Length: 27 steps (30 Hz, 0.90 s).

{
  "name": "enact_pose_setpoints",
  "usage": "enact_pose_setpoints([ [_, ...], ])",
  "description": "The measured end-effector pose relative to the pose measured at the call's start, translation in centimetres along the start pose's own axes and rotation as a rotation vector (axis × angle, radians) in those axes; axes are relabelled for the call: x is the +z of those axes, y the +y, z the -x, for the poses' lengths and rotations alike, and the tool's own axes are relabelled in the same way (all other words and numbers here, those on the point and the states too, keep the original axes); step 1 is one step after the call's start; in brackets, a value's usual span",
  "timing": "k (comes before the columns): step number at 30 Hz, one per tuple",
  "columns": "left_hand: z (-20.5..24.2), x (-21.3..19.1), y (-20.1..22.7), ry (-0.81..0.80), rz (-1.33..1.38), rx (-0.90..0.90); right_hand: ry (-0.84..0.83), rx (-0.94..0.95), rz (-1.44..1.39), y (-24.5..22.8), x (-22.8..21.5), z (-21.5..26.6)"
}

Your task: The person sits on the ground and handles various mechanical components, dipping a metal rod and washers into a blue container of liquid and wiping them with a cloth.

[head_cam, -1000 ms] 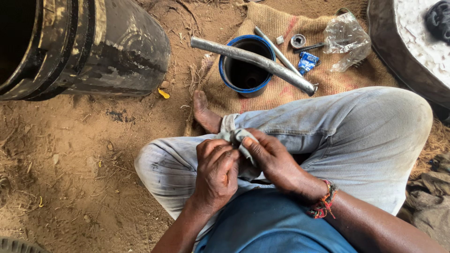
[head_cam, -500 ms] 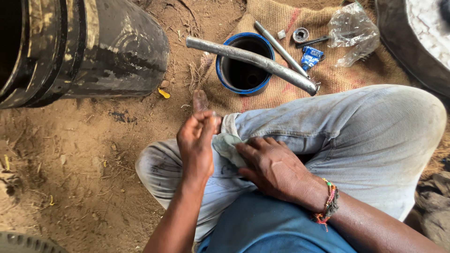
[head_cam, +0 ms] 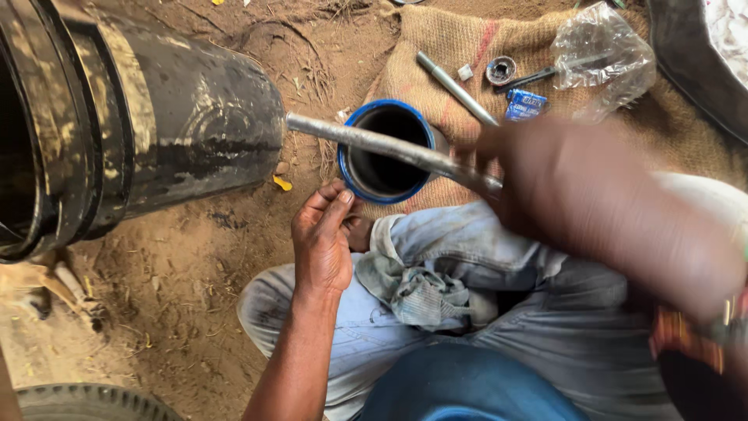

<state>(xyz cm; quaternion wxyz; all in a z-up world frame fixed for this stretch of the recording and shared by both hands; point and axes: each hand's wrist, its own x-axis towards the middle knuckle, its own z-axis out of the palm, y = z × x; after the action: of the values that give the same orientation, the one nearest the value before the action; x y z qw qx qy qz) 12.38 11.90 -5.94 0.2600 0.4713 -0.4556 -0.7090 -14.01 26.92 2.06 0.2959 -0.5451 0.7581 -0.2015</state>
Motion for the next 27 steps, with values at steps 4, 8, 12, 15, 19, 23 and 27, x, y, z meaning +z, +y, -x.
enact_pose_setpoints([
  [4, -0.3, 0.9, 0.4, 0.031, -0.025, -0.032, 0.305, 0.097, -0.179, 3.4, -2.4, -4.7],
  [8, -0.5, 0.6, 0.2, 0.055, -0.030, -0.052, 0.351, 0.071, -0.479, 4.1, -0.4, -7.8],
  [12, -0.6, 0.8, 0.3, 0.060, -0.026, -0.058, 0.215, 0.149, -0.598, 3.9, 2.2, -9.5],
  [15, -0.6, 0.6, 0.1, 0.070, -0.028, -0.065, 0.205, 0.092, -0.575, 4.0, 4.3, -10.1],
  [19, -0.7, 0.6, 0.0, 0.062, -0.024, -0.059, 0.187, 0.032, -0.589, 4.1, 5.4, -10.2],
  [23, -0.7, 0.4, -0.1, 0.070, -0.034, -0.054, 0.173, 0.071, -0.597, 3.5, 5.0, -10.0],
  [27, -0.7, 0.6, 0.0, 0.081, -0.068, -0.042, 0.169, 0.103, -0.587, 3.4, 4.6, -9.9],
])
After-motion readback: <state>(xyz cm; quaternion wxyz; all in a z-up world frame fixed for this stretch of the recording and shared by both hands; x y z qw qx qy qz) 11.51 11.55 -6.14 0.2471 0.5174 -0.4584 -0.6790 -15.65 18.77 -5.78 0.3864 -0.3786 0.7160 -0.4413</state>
